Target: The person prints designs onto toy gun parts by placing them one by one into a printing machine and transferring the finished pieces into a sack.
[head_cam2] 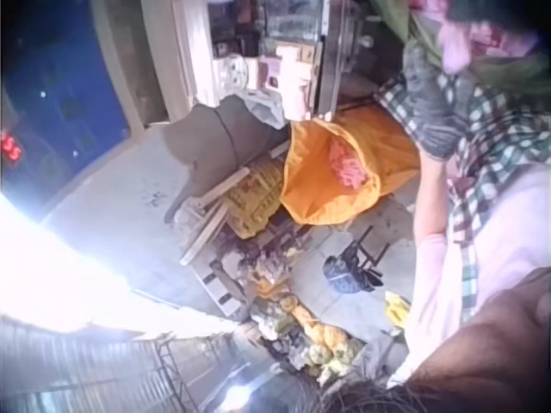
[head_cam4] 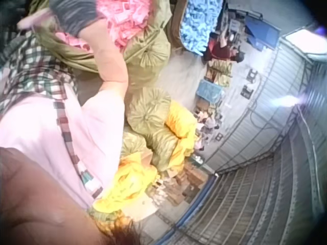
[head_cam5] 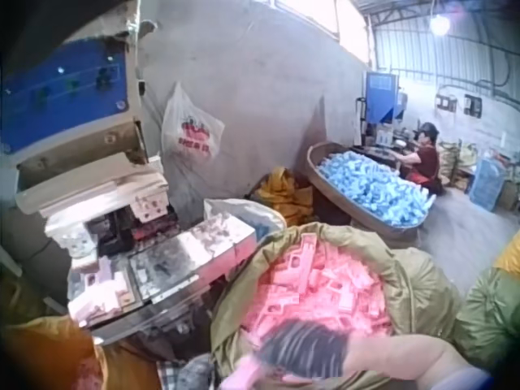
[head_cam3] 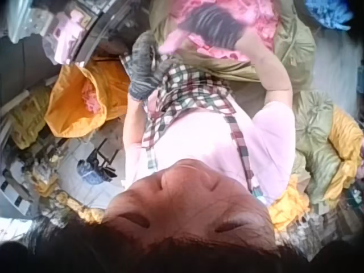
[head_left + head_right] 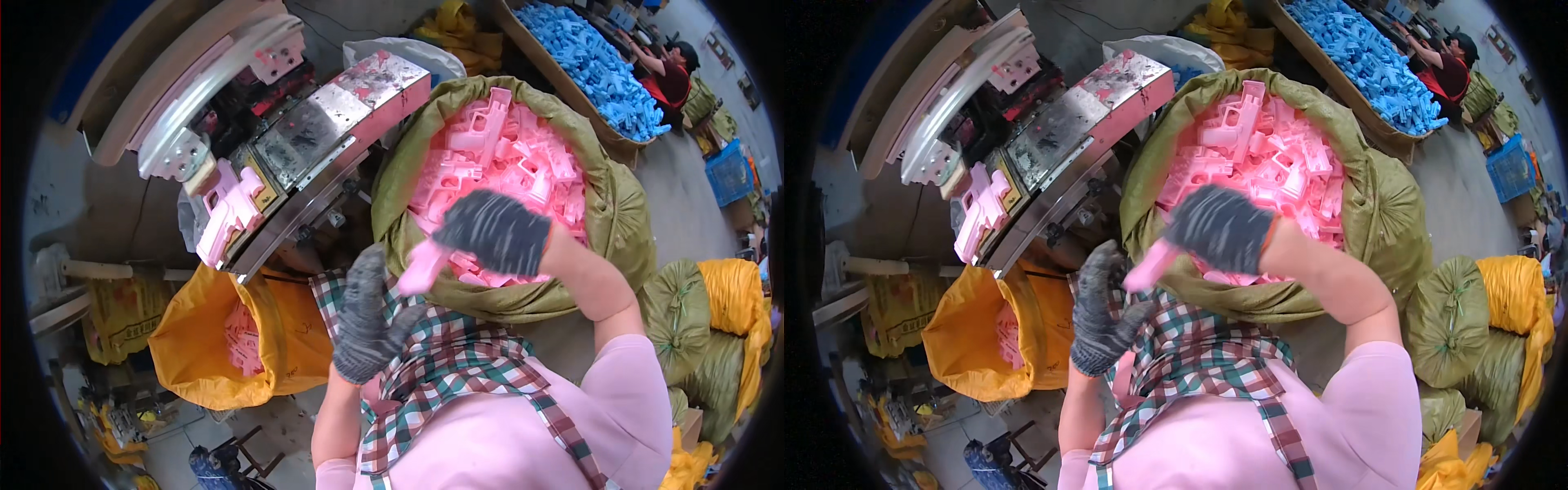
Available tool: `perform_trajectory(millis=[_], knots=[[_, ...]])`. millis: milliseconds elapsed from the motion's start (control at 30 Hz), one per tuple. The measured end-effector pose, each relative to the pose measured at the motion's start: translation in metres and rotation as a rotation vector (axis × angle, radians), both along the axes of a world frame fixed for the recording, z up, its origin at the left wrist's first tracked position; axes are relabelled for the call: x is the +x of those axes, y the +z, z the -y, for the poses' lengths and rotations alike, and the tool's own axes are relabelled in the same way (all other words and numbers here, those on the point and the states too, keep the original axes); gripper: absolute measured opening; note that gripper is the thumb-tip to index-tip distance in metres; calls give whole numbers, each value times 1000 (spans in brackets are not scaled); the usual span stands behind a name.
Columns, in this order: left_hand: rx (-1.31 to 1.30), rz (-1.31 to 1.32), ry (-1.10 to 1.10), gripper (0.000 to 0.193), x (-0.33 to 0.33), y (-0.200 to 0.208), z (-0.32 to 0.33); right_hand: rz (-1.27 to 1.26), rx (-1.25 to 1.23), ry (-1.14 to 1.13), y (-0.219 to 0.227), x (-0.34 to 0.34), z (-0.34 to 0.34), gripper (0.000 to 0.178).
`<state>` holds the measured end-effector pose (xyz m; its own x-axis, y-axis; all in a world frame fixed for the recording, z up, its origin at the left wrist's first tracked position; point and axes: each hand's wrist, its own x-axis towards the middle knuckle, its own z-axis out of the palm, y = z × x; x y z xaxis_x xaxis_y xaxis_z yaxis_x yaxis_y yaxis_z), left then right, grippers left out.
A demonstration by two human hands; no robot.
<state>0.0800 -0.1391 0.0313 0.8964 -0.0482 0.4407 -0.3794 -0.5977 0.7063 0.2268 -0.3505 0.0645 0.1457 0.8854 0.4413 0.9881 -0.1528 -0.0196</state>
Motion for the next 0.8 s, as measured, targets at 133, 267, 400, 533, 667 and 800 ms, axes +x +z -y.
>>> perform_trajectory(millis=[133, 267, 400, 533, 667, 800], knots=[[-355, 28, 205, 30, 7, 10, 11, -4, 211, 32, 53, -24, -45, 26], [-1294, -258, 312, 32, -5, 13, -18, -237, 136, -160, 41, -14, -39, 53], [-1765, -309, 203, 34, -11, -4, -26, -311, 63, -4, 17, -34, -53, 42], [-1529, -191, 298, 31, -5, 21, -30, -451, 267, 24, 20, -23, -63, 40], [-178, 525, 859, 28, 19, 20, -91, -534, 290, -82, 37, -8, -51, 45], [498, 22, 729, 58, 36, 58, -152, -617, 229, -94, 39, -8, -54, 53]])
